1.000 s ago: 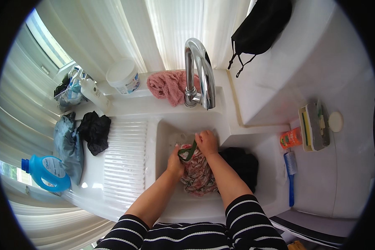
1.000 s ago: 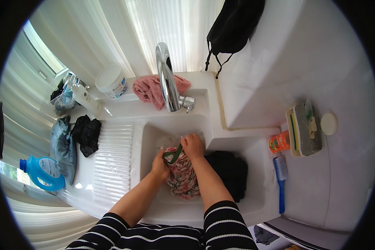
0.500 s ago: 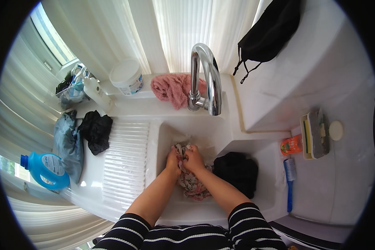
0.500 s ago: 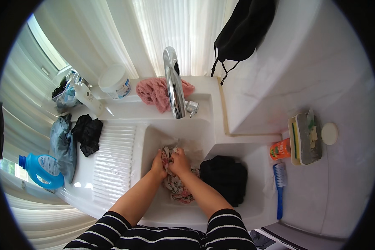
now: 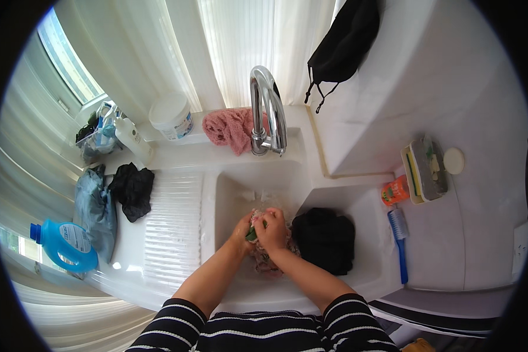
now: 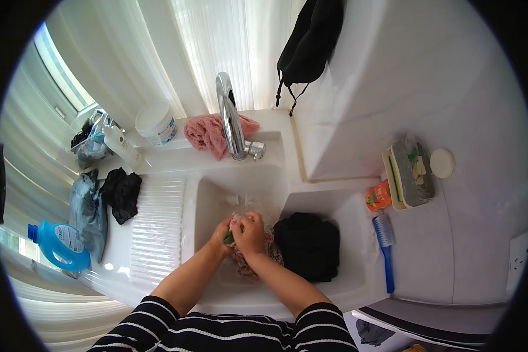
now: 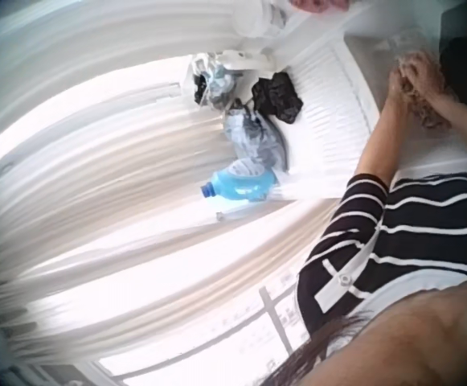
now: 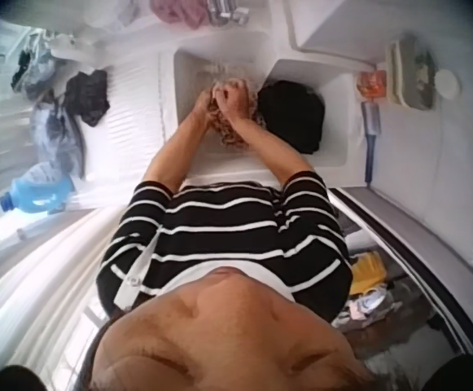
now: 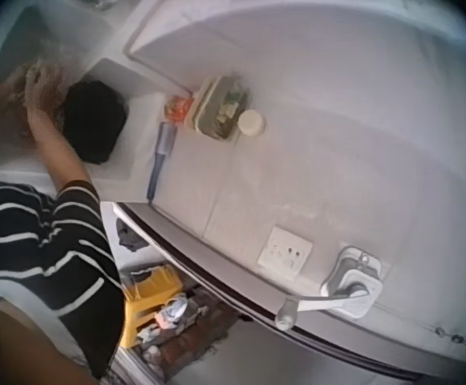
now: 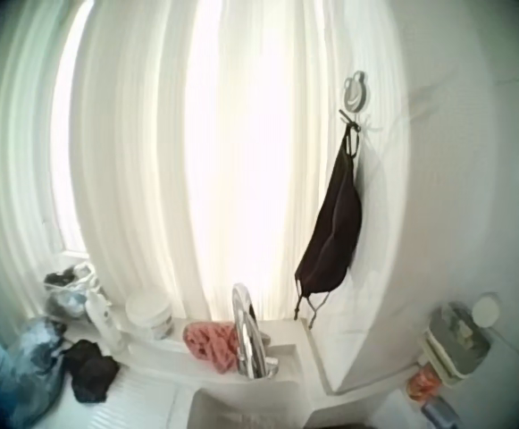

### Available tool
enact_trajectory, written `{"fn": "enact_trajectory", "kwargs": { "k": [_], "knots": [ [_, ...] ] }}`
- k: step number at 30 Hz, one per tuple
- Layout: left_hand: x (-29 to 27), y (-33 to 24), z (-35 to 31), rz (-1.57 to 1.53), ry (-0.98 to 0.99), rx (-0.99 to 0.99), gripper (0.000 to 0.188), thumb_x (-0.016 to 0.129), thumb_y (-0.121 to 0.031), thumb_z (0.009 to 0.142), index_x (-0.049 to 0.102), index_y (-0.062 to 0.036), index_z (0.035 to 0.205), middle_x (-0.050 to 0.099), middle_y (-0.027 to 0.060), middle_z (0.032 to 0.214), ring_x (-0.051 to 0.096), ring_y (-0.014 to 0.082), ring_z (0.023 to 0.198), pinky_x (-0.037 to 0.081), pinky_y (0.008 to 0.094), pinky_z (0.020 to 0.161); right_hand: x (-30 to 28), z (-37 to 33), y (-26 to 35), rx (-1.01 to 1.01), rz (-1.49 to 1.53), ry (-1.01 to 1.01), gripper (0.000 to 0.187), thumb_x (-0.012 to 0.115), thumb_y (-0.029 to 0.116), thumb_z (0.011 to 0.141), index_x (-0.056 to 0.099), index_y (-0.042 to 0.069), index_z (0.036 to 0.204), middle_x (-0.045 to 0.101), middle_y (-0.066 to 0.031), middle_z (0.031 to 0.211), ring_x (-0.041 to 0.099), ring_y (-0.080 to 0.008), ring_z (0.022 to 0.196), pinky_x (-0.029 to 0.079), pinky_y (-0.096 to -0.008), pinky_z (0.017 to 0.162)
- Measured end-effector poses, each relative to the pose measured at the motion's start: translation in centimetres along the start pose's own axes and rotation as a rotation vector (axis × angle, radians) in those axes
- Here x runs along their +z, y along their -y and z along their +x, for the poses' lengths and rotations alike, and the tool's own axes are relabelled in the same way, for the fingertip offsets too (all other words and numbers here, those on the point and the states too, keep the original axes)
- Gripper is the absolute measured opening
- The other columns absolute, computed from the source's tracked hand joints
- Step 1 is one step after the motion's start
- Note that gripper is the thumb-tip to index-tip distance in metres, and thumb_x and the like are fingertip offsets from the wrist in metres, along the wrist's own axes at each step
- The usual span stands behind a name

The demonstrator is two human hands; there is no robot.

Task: The person hand washes a black garment and a floral patterned garment in a white sink. They scrub the items by hand, rinse them under the faucet, and wring out the excess water. The person also opens a white container near the sink.

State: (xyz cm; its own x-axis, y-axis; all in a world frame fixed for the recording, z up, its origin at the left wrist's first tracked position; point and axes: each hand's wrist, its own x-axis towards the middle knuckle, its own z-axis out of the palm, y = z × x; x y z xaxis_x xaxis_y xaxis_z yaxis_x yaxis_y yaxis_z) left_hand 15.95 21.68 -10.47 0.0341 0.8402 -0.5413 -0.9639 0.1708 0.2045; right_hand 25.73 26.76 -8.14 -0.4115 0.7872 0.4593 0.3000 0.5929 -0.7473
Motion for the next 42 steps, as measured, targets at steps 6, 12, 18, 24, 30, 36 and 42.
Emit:
{"fn": "enact_trajectory", "kwargs": {
  "k": [6, 12, 18, 24, 30, 36, 42],
  "knots": [
    [-2.9, -0.2, 0.5, -0.184, 0.385, -0.076, 0.046, 0.04, -0.051, 0.097, 0.059, -0.0099, 0.09, 0.061, 0.0087, 0.081, 0.06, 0.0224, 0.08, 0.051, 0.0395, 0.078, 0.1, -0.8, 3.1, -0.104, 0.053, 0.199, 0.019, 0.066, 0.017, 0.075, 0.055, 0.003, 0.067, 0.058, -0.0121, 0.085, 0.058, -0.0319, 0.076, 0.048, -0.0413, 0.068],
    [1.0, 0.9, -0.6, 0.157, -0.056, 0.18, 0.029, 0.049, -0.03, 0.095, 0.062, -0.0056, 0.105, 0.065, 0.013, 0.088, 0.063, 0.028, 0.088, 0.051, 0.0422, 0.087, 0.2, -0.3, -0.3, 0.059, 0.005, 0.011, 0.016, 0.063, 0.015, 0.077, 0.058, 0.002, 0.069, 0.06, -0.015, 0.092, 0.056, -0.0342, 0.088, 0.046, -0.0434, 0.079],
    [-7.2, 0.6, 2.8, -0.036, 0.32, 0.17, 0.03, 0.046, -0.033, 0.096, 0.059, -0.0062, 0.097, 0.063, 0.011, 0.089, 0.06, 0.0225, 0.085, 0.051, 0.0361, 0.08, 0.9, -1.5, 3.7, -0.098, 0.046, 0.278, 0.017, 0.064, 0.015, 0.077, 0.055, 0.004, 0.068, 0.057, -0.0138, 0.087, 0.056, -0.0333, 0.084, 0.046, -0.043, 0.075],
    [3.0, 0.6, -1.2, -0.06, -0.168, 0.108, 0.032, 0.051, -0.038, 0.093, 0.06, -0.0075, 0.09, 0.062, 0.0094, 0.082, 0.06, 0.0214, 0.077, 0.051, 0.0364, 0.076, 0.4, 0.4, 0.1, -0.023, -0.11, 0.035, 0.019, 0.066, 0.018, 0.076, 0.055, 0.006, 0.066, 0.057, -0.0114, 0.086, 0.056, -0.0329, 0.087, 0.047, -0.0434, 0.074],
    [-3.2, 0.5, 0.8, 0.143, -0.139, 0.198, 0.032, 0.048, -0.038, 0.094, 0.058, -0.0089, 0.085, 0.061, 0.0108, 0.085, 0.058, 0.0228, 0.079, 0.05, 0.036, 0.078, -0.6, 0.5, 3.8, -0.274, 0.061, 0.174, 0.021, 0.063, 0.015, 0.079, 0.051, 0.004, 0.067, 0.053, -0.0142, 0.071, 0.056, -0.0355, 0.065, 0.045, -0.0433, 0.056],
    [0.0, -0.1, 0.6, 0.017, -0.297, 0.321, 0.027, 0.048, -0.026, 0.093, 0.059, -0.0036, 0.102, 0.063, 0.0124, 0.102, 0.061, 0.0281, 0.094, 0.051, 0.0447, 0.084, 1.4, 5.5, -6.7, 0.015, -0.217, 0.245, 0.022, 0.062, 0.024, 0.087, 0.055, 0.005, 0.077, 0.054, -0.0153, 0.081, 0.055, -0.0365, 0.073, 0.046, -0.0467, 0.064],
    [-3.5, -2.2, 2.2, 0.359, -0.662, 0.39, 0.043, 0.057, -0.022, 0.091, 0.045, -0.0044, 0.128, 0.053, 0.0129, 0.123, 0.054, 0.0258, 0.108, 0.047, 0.0396, 0.087, 5.2, 1.5, -9.2, 0.135, -0.645, 0.222, 0.029, 0.061, 0.031, 0.089, 0.06, 0.012, 0.11, 0.042, -0.0198, 0.132, 0.048, -0.0352, 0.114, 0.048, -0.0489, 0.081]
  ]
}}
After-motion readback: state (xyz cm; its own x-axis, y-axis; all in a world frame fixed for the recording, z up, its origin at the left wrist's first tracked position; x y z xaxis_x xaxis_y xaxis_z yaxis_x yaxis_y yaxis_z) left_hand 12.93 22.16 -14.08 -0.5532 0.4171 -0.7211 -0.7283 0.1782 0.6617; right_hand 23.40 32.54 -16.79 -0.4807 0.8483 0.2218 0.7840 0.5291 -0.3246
